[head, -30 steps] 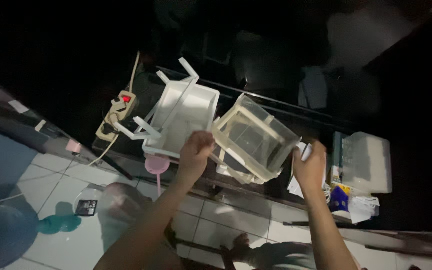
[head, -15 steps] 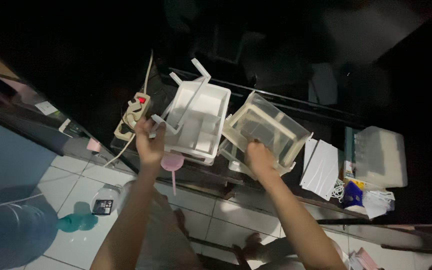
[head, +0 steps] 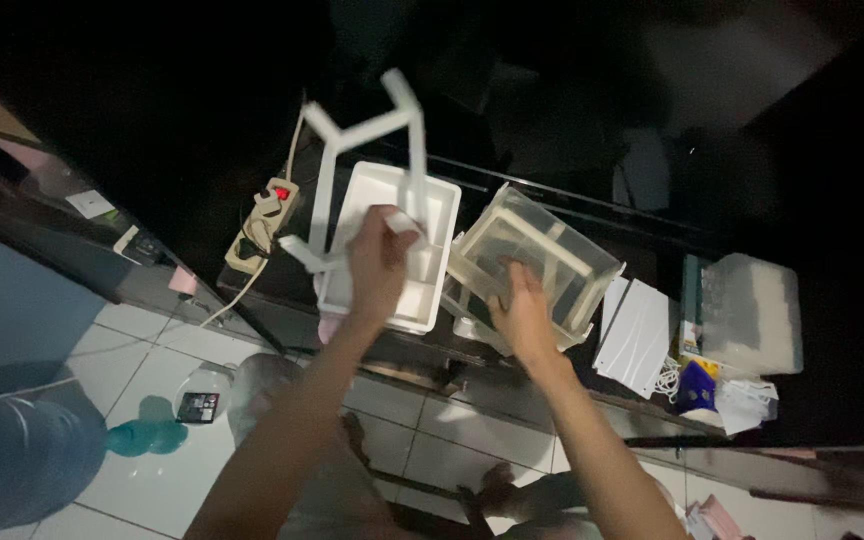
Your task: The person assembles a small white plastic storage unit by hand. They connect a clear plastic drawer to a white frame, then stack additional drawer and frame components together, and finally place a white compartmentalized tray on top.
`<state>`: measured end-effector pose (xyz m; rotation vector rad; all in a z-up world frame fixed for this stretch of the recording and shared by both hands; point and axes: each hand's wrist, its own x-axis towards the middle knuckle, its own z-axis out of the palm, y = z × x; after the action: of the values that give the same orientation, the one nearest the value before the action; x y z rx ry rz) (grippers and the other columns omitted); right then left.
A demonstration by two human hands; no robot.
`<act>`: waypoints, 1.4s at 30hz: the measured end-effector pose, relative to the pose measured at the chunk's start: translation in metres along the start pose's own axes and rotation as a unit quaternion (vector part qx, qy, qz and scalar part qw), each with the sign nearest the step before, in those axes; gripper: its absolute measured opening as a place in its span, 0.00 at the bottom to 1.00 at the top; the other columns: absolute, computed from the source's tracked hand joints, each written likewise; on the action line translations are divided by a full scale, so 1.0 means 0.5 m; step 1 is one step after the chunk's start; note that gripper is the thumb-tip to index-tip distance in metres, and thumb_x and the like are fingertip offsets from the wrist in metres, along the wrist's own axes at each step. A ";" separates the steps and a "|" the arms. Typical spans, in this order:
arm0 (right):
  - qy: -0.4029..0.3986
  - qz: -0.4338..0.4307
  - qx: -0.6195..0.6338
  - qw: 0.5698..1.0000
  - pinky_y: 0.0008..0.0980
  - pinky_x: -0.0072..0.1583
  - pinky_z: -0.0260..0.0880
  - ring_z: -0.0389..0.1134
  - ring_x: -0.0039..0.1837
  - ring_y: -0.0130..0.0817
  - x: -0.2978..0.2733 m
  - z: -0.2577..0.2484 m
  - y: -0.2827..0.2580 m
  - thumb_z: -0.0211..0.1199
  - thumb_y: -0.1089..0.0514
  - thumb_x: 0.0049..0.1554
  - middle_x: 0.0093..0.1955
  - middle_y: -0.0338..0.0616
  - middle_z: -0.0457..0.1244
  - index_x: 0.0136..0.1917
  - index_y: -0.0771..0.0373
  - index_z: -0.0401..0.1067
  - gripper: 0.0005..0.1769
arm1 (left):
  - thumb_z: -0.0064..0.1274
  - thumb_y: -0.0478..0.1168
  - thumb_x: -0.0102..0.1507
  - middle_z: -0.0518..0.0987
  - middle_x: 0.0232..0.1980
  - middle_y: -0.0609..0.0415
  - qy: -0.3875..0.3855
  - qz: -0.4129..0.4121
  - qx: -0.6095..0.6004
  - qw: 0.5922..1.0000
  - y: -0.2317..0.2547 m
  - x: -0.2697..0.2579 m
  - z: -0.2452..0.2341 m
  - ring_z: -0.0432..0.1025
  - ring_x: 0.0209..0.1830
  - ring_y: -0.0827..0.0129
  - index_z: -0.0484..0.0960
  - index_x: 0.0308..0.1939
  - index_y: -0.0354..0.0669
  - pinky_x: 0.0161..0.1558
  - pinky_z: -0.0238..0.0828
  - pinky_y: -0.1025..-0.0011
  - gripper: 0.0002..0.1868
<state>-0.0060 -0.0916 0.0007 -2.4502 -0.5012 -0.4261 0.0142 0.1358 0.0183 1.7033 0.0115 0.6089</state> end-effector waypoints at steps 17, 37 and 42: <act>0.249 0.026 0.441 0.862 0.31 0.65 0.66 0.63 0.62 0.31 -0.046 -0.036 0.050 0.55 0.62 0.71 0.61 0.46 0.59 0.65 0.64 0.60 0.12 | 0.53 0.38 0.69 0.73 0.71 0.39 -0.158 0.254 0.061 0.952 0.267 -0.198 0.166 0.67 0.72 0.49 0.67 0.71 0.44 0.71 0.65 0.55 0.26; -0.069 0.247 0.494 0.831 0.36 0.40 0.75 0.71 0.38 0.38 0.019 -0.130 0.092 0.42 0.43 0.65 0.50 0.54 0.70 0.65 0.56 0.61 0.23 | 0.47 0.43 0.67 0.82 0.45 0.51 -0.177 -0.368 -0.109 0.906 0.019 -0.031 -0.086 0.76 0.30 0.72 0.71 0.68 0.44 0.32 0.77 0.70 0.25; -0.089 0.262 0.571 0.773 0.29 0.67 0.71 0.73 0.65 0.36 -0.017 -0.086 0.153 0.25 0.25 0.61 0.64 0.53 0.70 0.70 0.73 0.66 0.54 | 0.44 0.45 0.68 0.79 0.39 0.55 -0.205 -0.310 -0.108 0.922 -0.063 0.013 -0.068 0.66 0.20 0.74 0.73 0.63 0.44 0.21 0.65 0.72 0.20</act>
<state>0.0127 -0.1774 -0.0071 -1.3100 -0.0487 0.3094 0.0163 0.1762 -0.0047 1.4706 0.1744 -0.2177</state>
